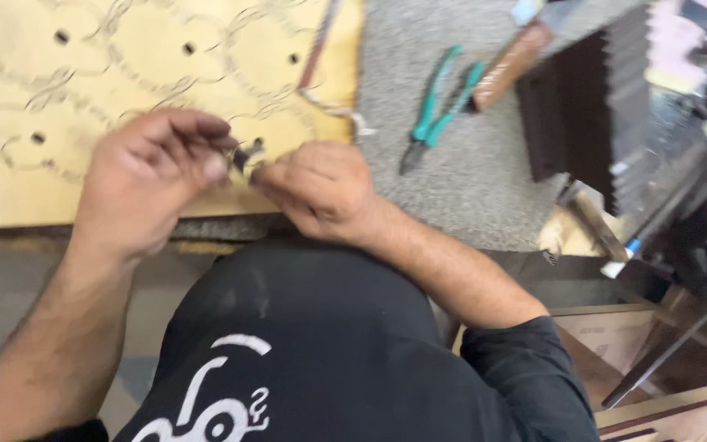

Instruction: The person repeatedly measures a metal strip against a wooden template, bends it using a manual bending machine, and hammers the bent piece into place. The process is repeated multiple times to form curved metal segments.

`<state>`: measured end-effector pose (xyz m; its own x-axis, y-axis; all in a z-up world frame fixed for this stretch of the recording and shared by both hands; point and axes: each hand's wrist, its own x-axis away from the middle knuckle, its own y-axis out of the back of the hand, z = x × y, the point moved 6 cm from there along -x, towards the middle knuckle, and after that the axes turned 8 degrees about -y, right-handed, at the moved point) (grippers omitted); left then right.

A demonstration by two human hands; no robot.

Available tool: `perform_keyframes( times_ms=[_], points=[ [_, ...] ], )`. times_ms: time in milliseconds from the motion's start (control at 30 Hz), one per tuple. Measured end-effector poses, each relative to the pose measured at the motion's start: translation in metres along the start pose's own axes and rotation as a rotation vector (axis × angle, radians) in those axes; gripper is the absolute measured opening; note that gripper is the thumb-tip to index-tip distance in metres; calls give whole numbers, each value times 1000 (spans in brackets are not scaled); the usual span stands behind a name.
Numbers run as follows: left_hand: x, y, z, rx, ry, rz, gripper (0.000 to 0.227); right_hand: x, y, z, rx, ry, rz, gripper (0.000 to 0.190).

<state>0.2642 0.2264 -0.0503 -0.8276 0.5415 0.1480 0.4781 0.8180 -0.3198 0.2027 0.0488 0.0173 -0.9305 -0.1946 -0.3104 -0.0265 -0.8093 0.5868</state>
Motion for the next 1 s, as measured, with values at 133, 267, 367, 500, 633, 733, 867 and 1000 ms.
perform_keyframes(
  times_ms=[133,267,367,500,633,733,867,1000],
  points=[
    [11,-51,14,392,248,214,47,43,30,5,-240,-86,-23,22],
    [16,-107,25,394,275,372,46,91,56,6,-313,-215,-171,23],
    [17,-147,36,334,289,440,46,135,76,4,-276,-326,-309,26],
    [15,-193,51,102,241,508,47,209,103,-2,-242,-506,-467,38],
    [12,-249,65,-11,180,560,46,297,177,-23,246,-644,-615,34],
    [16,-303,77,21,178,613,44,374,257,-68,591,-881,-722,30],
    [18,-384,102,-100,61,647,44,445,316,-130,962,-925,-472,54],
    [26,-461,130,-258,-5,552,43,473,339,-176,928,-813,-237,50]
  ],
)
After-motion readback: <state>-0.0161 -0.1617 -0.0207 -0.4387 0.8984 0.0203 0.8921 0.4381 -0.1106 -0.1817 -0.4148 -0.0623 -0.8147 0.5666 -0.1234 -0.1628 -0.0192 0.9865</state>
